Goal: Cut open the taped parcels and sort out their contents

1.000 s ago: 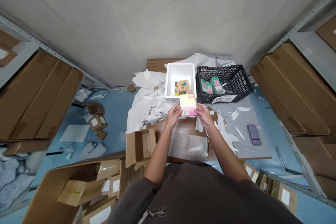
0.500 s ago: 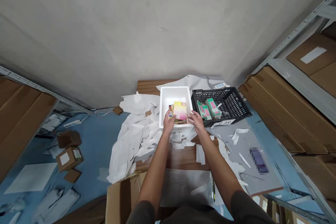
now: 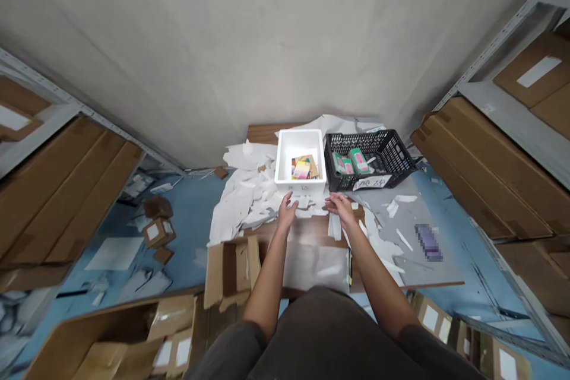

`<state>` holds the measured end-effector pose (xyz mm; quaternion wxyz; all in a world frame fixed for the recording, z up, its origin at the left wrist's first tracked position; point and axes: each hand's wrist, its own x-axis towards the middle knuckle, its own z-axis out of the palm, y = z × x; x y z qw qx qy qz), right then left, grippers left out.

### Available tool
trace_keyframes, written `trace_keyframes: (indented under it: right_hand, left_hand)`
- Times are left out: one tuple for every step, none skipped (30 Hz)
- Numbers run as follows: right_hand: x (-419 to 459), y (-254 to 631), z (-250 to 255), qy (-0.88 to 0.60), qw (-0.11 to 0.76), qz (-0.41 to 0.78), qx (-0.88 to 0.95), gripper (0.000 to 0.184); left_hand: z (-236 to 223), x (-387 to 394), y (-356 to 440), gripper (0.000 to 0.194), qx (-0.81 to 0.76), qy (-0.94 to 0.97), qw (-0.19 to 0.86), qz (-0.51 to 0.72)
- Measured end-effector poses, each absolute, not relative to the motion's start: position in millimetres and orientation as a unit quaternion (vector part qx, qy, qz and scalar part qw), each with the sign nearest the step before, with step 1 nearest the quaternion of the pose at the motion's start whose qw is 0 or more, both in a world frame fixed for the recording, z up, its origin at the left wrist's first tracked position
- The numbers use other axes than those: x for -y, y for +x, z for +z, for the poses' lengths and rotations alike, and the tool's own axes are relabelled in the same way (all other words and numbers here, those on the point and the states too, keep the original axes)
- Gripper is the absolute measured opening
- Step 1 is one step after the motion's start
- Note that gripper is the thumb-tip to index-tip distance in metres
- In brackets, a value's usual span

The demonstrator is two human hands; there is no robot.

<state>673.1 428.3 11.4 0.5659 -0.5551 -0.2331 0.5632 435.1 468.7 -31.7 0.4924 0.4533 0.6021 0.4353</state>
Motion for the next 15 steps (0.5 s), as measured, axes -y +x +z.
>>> trace_keyframes:
  right_hand:
    - [-415, 677, 6, -0.561, 0.559, 0.561, 0.241, 0.056]
    - [-400, 680, -2, -0.57, 0.551, 0.558, 0.246, 0.055]
    - [-386, 684, -12, -0.582, 0.539, 0.555, 0.251, 0.054]
    - [-371, 687, -23, -0.596, 0.524, 0.552, 0.255, 0.054]
    - [-355, 690, -37, -0.608, 0.508, 0.552, 0.26, 0.054]
    - [-339, 692, -51, -0.619, 0.488, 0.555, 0.266, 0.054]
    - [-322, 693, -66, -0.628, 0.466, 0.56, 0.274, 0.054]
    - [-305, 693, -81, -0.634, 0.442, 0.568, 0.283, 0.054]
    - [-288, 692, -96, -0.64, 0.415, 0.577, 0.293, 0.053]
    - [-271, 690, -110, -0.647, 0.384, 0.584, 0.304, 0.052]
    - [-255, 686, -124, -0.655, 0.352, 0.589, 0.317, 0.052]
    - [-239, 682, -138, -0.665, 0.32, 0.588, 0.332, 0.052]
    - [-224, 678, -151, -0.676, 0.289, 0.579, 0.352, 0.054]
    - [-210, 673, -164, -0.69, 0.26, 0.561, 0.377, 0.057]
    - [-196, 668, -175, -0.704, 0.235, 0.535, 0.404, 0.062]
  left_hand:
    - [-40, -451, 434, 0.054, -0.609, 0.46, 0.487, 0.424]
    - [-49, -433, 432, 0.055, -0.619, 0.466, 0.481, 0.412]
    - [-60, -415, 430, 0.055, -0.63, 0.471, 0.474, 0.396]
    - [-72, -396, 427, 0.056, -0.643, 0.476, 0.467, 0.377]
    - [-84, -377, 425, 0.056, -0.656, 0.48, 0.46, 0.356]
    - [-96, -359, 422, 0.057, -0.67, 0.485, 0.453, 0.333]
    - [-108, -341, 419, 0.058, -0.683, 0.489, 0.447, 0.307]
    - [-119, -323, 416, 0.059, -0.695, 0.494, 0.441, 0.28]
    - [-130, -307, 413, 0.061, -0.707, 0.498, 0.435, 0.25]
    - [-139, -291, 410, 0.065, -0.72, 0.502, 0.427, 0.217]
    - [-148, -277, 407, 0.07, -0.734, 0.503, 0.419, 0.18]
    - [-155, -264, 403, 0.077, -0.749, 0.502, 0.409, 0.141]
    - [-162, -251, 400, 0.084, -0.763, 0.5, 0.397, 0.103]
    - [-168, -240, 396, 0.091, -0.775, 0.497, 0.384, 0.067]
    - [-173, -229, 393, 0.097, -0.783, 0.498, 0.371, 0.035]
